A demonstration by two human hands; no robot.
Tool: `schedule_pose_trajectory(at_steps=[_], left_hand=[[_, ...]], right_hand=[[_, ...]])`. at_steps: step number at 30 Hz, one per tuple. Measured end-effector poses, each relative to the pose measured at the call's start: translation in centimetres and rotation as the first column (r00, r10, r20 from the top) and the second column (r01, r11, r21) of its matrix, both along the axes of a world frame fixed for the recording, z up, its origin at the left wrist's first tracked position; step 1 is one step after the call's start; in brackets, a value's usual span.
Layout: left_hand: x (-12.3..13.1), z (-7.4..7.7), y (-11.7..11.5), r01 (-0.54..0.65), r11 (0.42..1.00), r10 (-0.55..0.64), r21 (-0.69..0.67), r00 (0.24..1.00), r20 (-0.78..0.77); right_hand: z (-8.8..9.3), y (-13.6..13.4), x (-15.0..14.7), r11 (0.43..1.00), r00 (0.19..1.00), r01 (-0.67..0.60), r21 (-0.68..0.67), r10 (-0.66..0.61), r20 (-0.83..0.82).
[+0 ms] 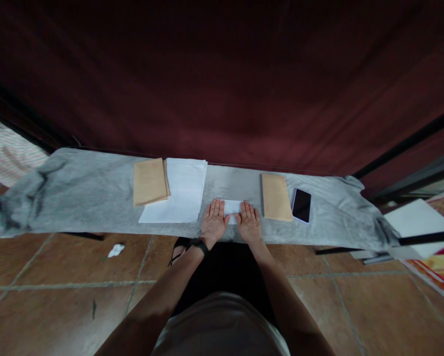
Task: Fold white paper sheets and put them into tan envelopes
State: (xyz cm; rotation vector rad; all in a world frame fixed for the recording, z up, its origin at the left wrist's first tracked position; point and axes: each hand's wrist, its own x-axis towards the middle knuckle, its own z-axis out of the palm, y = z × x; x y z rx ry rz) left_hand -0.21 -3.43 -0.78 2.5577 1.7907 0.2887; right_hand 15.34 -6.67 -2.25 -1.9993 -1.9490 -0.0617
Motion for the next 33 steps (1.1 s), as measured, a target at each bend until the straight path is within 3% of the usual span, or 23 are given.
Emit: schedule_pose_trajectory(at_steps=[12,18,24,33], left_hand=[[0.3,0.3,-0.1,-0.04,0.998,0.04,-0.044,0.999,-0.009],[0.4,0.2,-0.2,-0.032,0.999,0.032,-0.041,0.999,-0.005],[0.3,0.1,-0.2,-0.021,0.999,0.022,-0.033,1.0,0.002],[-0.1,0.3,-0.3,-0.019,0.999,0.02,-0.027,0.999,0.041]], right_hand=[[-0.7,-1.6,1.5,0.99,0.999,0.042,0.135,-0.044,0.018],[0.1,-2.7,1.3,0.983,0.999,0.021,0.18,-0.014,-0.037],[0.9,-4.2,-1.1,0.981,0.985,-0.172,0.084,0.173,-0.007],[0.3,-5.4,-0.6,0.994,0.997,-0.077,0.077,0.075,0.029]])
